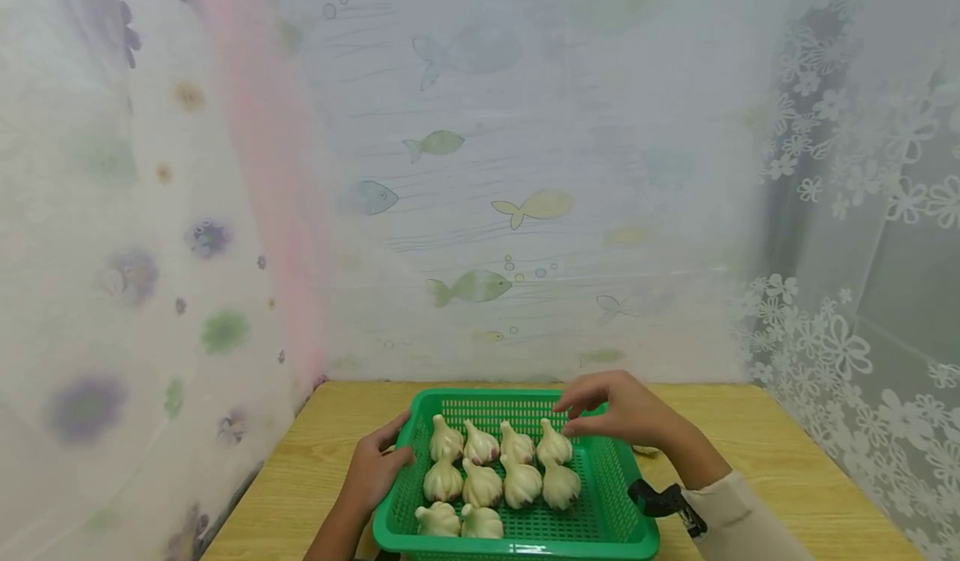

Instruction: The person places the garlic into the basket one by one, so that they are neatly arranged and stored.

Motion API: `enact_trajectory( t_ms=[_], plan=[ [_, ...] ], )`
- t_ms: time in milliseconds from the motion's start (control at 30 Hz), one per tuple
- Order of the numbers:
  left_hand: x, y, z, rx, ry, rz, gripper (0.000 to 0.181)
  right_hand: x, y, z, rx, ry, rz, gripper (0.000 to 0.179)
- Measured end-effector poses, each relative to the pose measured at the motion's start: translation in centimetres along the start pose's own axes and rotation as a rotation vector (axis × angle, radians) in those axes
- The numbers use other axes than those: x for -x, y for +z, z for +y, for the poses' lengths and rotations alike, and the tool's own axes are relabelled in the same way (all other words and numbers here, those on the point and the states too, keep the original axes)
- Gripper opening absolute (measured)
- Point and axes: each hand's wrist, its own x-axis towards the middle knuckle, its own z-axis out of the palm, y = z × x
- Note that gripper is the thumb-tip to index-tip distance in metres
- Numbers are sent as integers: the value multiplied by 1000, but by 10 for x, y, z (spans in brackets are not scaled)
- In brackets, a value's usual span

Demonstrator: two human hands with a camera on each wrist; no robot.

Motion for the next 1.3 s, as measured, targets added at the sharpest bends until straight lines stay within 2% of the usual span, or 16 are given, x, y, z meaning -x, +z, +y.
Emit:
enact_trajectory(
  t_ms=[167, 500, 667, 767, 900, 1100, 1300],
  plan=[
    [0, -1, 0, -12, 1, 2, 70, 18, -5, 8, 14, 14, 187, 27],
    [-3, 1, 1, -11, -19, 8, 70, 58, -2, 48, 6, 145, 604, 38],
    [-2, 1, 2, -7, -32, 13, 71, 73, 3, 70, 7, 229, 736, 41],
    [-2, 0, 1, -23, -35, 16, 70, 81, 9, 84, -19, 302, 774, 44],
    [-4, -1, -2, -39, -32, 22, 70, 87, 18, 100, -90, 427, 775, 53],
    [-4, -1, -3, -40, -28, 26, 70, 95, 28, 116, -225, 596, 705, 68],
    [-3, 0, -1, -54, -34, 25, 71, 102, 34, 128, -331, 676, 620, 80]
  ],
)
